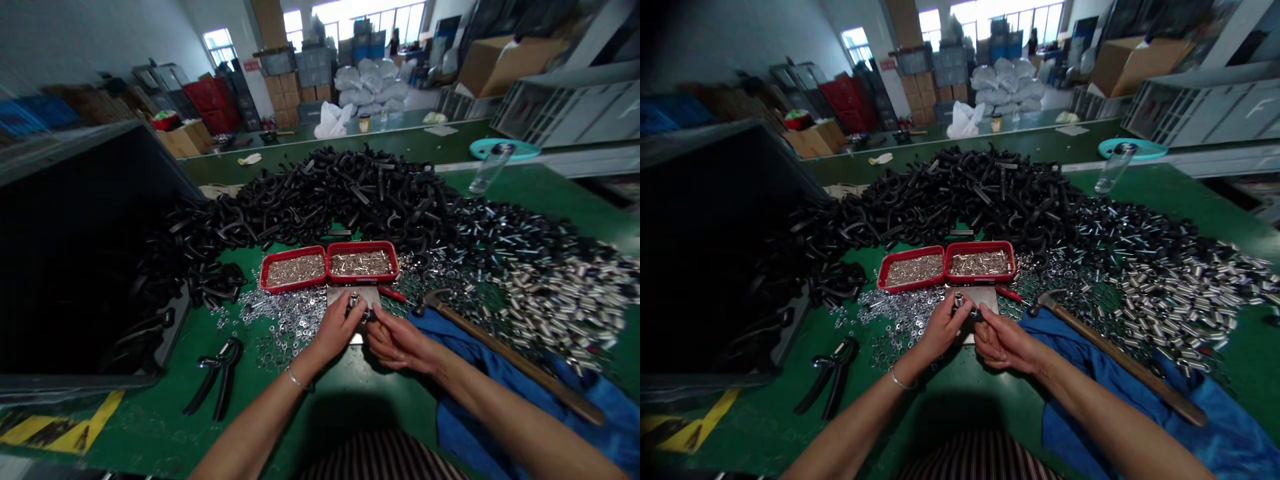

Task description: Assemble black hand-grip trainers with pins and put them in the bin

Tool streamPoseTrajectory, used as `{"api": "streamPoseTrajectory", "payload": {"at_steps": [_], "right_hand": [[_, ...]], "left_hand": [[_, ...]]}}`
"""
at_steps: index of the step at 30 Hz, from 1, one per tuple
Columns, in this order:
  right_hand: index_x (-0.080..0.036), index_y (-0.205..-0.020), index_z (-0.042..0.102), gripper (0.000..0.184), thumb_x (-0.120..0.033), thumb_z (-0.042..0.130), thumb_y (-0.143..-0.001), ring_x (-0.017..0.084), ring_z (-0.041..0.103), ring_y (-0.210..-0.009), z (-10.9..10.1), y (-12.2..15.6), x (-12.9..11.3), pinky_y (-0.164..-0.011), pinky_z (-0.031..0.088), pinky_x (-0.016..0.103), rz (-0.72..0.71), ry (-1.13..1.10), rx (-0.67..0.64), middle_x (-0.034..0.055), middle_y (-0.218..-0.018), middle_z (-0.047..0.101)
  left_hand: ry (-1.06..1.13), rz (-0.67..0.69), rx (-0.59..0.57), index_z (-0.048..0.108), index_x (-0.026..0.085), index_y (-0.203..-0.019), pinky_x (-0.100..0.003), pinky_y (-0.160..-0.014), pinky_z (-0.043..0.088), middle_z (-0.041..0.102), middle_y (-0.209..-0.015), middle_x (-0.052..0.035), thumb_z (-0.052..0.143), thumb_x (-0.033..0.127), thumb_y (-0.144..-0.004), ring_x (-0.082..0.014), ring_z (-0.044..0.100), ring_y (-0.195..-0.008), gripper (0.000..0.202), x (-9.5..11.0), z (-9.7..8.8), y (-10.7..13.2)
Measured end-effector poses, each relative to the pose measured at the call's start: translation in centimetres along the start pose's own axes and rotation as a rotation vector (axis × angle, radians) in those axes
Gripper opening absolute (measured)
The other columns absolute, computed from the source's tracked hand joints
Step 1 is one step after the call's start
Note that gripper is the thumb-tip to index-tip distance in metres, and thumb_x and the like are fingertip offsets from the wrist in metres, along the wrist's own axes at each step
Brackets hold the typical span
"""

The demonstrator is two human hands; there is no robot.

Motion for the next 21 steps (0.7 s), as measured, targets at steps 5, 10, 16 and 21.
{"api": "streamPoseTrajectory", "payload": {"at_steps": [5, 10, 16, 21], "right_hand": [[-0.020, -0.086, 0.056, 0.057, -0.074, 0.041, -0.089, 0.015, 0.056, -0.057, -2.1, 0.4, -2.5, -0.048, 0.039, 0.024, -0.166, 0.565, 0.327, 0.0057, -0.074, 0.065], [-0.021, -0.075, 0.052, 0.066, -0.074, 0.019, -0.095, 0.014, 0.048, -0.045, -0.7, 0.0, -1.5, -0.046, 0.039, 0.026, -0.161, 0.513, 0.181, 0.0013, -0.056, 0.055], [-0.019, -0.092, 0.058, 0.060, -0.075, 0.037, -0.091, 0.012, 0.052, -0.049, -1.5, 0.3, -2.1, -0.043, 0.035, 0.022, -0.170, 0.549, 0.261, 0.0047, -0.073, 0.066], [-0.018, -0.086, 0.059, 0.070, -0.069, 0.012, -0.098, 0.012, 0.045, -0.038, -0.6, -0.1, -2.3, -0.039, 0.032, 0.024, -0.093, 0.536, 0.163, 0.0026, -0.058, 0.061]], "left_hand": [[0.024, -0.096, 0.072, 0.061, 0.021, -0.085, -0.027, -0.070, 0.039, 0.059, -0.073, -0.0003, 0.056, 0.044, -0.094, -0.0166, 0.053, -0.069, 0.025, -1.7, -0.6, 0.3], [0.034, -0.032, 0.024, 0.066, 0.021, -0.086, -0.028, -0.075, 0.038, 0.064, -0.080, -0.0035, 0.061, 0.041, -0.091, -0.0186, 0.054, -0.075, 0.021, -0.5, -0.5, 0.6], [0.032, -0.063, 0.048, 0.065, 0.021, -0.083, -0.027, -0.072, 0.036, 0.061, -0.075, -0.0019, 0.061, 0.039, -0.092, -0.0171, 0.051, -0.070, 0.021, -1.0, -0.7, 0.7], [0.033, -0.022, 0.072, 0.065, 0.022, -0.084, -0.027, -0.077, 0.038, 0.062, -0.079, -0.0023, 0.060, 0.036, -0.092, -0.0180, 0.053, -0.075, 0.018, -1.0, -0.8, 0.5]]}}
Point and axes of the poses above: each hand's wrist, its own y-axis away from the middle knuckle, its own z-axis out of the palm, x = y × z, the point moved 8 cm from there along -y, towards the middle knuckle
